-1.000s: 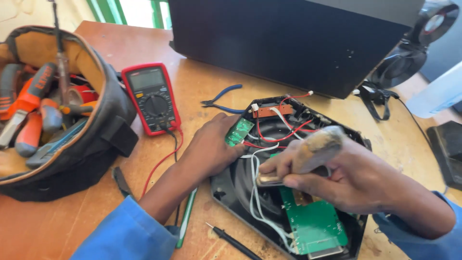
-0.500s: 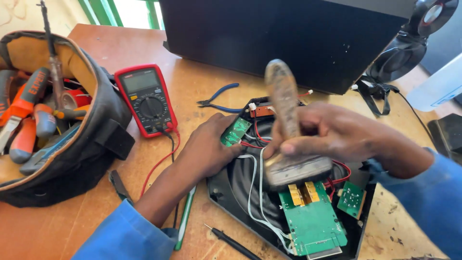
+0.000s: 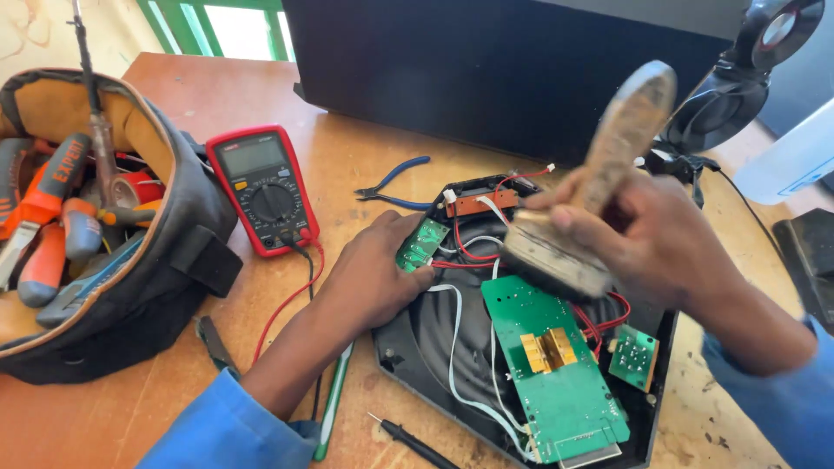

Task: Soldering components on a circuit board and cleaning it with liquid and a brush.

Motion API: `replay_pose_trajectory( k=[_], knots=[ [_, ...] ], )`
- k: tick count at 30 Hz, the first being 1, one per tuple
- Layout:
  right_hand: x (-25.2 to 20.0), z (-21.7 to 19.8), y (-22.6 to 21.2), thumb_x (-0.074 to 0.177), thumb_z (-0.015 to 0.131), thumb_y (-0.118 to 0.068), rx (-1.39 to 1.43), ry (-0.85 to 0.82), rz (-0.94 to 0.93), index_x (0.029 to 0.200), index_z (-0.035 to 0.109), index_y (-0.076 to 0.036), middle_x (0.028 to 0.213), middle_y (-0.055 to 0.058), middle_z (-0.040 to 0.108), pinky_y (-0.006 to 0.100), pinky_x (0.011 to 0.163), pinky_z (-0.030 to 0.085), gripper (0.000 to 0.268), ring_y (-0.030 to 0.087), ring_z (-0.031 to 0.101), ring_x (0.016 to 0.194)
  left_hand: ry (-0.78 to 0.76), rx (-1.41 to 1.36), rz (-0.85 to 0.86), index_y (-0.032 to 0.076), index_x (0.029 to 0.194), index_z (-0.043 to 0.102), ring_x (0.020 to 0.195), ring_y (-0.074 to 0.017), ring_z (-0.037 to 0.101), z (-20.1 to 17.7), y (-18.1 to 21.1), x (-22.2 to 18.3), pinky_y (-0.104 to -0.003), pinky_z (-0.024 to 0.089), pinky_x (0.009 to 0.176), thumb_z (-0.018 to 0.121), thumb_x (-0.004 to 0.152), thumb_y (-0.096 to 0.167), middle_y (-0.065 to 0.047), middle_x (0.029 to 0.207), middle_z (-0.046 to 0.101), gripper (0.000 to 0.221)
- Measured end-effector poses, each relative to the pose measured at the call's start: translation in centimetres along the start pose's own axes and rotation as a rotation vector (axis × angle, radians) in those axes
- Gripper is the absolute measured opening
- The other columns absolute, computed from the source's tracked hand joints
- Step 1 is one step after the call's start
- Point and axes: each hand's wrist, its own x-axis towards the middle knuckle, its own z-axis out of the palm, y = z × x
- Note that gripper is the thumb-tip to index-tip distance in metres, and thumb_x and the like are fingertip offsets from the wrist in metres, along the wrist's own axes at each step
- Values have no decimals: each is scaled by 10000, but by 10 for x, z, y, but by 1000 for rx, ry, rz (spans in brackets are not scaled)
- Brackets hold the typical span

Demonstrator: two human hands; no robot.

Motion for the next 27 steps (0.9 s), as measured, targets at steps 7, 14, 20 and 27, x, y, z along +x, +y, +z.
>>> replay_pose_trajectory(
  k=[7, 14, 20, 27],
  knots=[
    [-103, 8, -23, 846, 693, -331, -201, 316, 265, 1004, 831, -219, 994, -107, 848, 323, 742, 579, 238, 85, 790, 786, -20, -13, -51, 217, 1421, 594, 1053, -343, 653, -2, 7, -3, -439, 497, 874, 669, 773, 301, -85, 1142, 637, 657],
    [-56, 22, -18, 916, 652, -469, -161, 394, 380, 983, 820, -269, 617, 63, 704, 420, 628, 477, 269, 245, 654, 547, -17, 16, 20, 199, 1421, 595, 1038, -360, 652, -4, 8, -2, -436, 483, 880, 669, 783, 329, -102, 1099, 639, 655],
    [-71, 14, -31, 943, 636, -425, -194, 351, 244, 1013, 798, -229, 665, 65, 739, 454, 635, 460, 264, 295, 662, 544, -31, 18, -84, 244, 1415, 605, 1038, -354, 644, -5, 9, -2, -444, 483, 881, 650, 773, 339, -88, 1078, 626, 650],
    [-137, 4, -17, 871, 657, -304, -55, 317, 233, 853, 774, -152, 1013, -84, 873, 258, 725, 567, 192, 97, 791, 671, -13, 1, -9, 228, 1409, 602, 1063, -355, 650, -1, 7, -2, -453, 485, 893, 670, 782, 328, -91, 1118, 647, 638]
  ],
)
